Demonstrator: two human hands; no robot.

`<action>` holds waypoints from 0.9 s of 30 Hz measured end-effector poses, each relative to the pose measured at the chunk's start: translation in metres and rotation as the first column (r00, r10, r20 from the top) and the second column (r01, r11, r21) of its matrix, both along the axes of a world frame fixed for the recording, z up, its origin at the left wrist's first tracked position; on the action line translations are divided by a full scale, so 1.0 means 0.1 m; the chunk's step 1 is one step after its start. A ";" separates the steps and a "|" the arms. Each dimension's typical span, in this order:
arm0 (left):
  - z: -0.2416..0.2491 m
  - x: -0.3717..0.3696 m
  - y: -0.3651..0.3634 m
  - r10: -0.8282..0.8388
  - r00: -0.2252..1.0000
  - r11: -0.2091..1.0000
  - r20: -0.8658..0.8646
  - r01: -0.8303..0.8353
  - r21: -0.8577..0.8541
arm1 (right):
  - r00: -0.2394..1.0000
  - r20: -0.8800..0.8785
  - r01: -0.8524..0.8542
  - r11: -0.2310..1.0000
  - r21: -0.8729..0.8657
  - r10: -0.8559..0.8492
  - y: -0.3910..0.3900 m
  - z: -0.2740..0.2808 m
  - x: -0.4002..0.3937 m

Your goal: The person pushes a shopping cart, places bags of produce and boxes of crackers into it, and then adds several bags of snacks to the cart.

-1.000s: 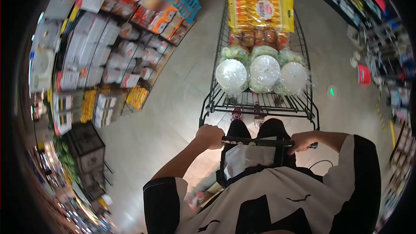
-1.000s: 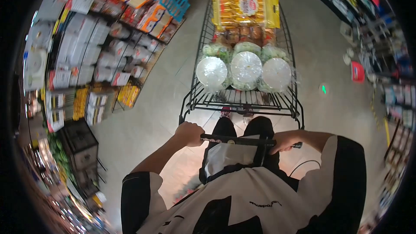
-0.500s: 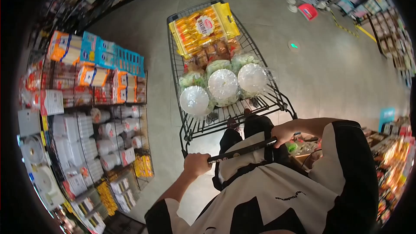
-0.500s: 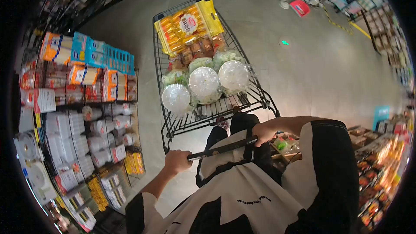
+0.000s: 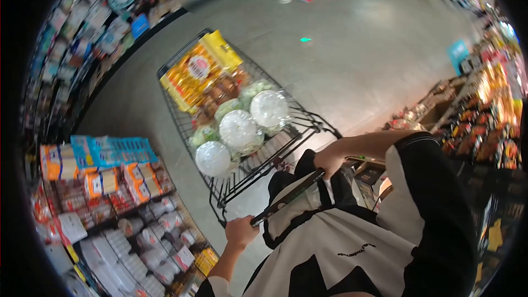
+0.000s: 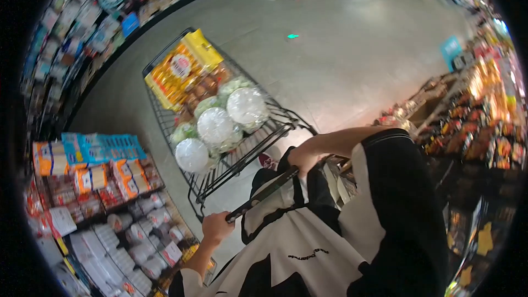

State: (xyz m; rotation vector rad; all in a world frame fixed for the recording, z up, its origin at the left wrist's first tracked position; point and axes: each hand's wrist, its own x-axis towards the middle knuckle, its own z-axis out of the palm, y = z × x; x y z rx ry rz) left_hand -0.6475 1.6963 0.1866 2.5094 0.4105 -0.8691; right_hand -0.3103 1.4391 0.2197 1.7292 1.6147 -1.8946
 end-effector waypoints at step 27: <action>-0.03 -0.67 0.03 -0.137 0.960 0.985 0.243 0.105 0.138 | 0.941 0.249 0.135 0.927 0.349 -0.231 -0.62 -0.36 -1.21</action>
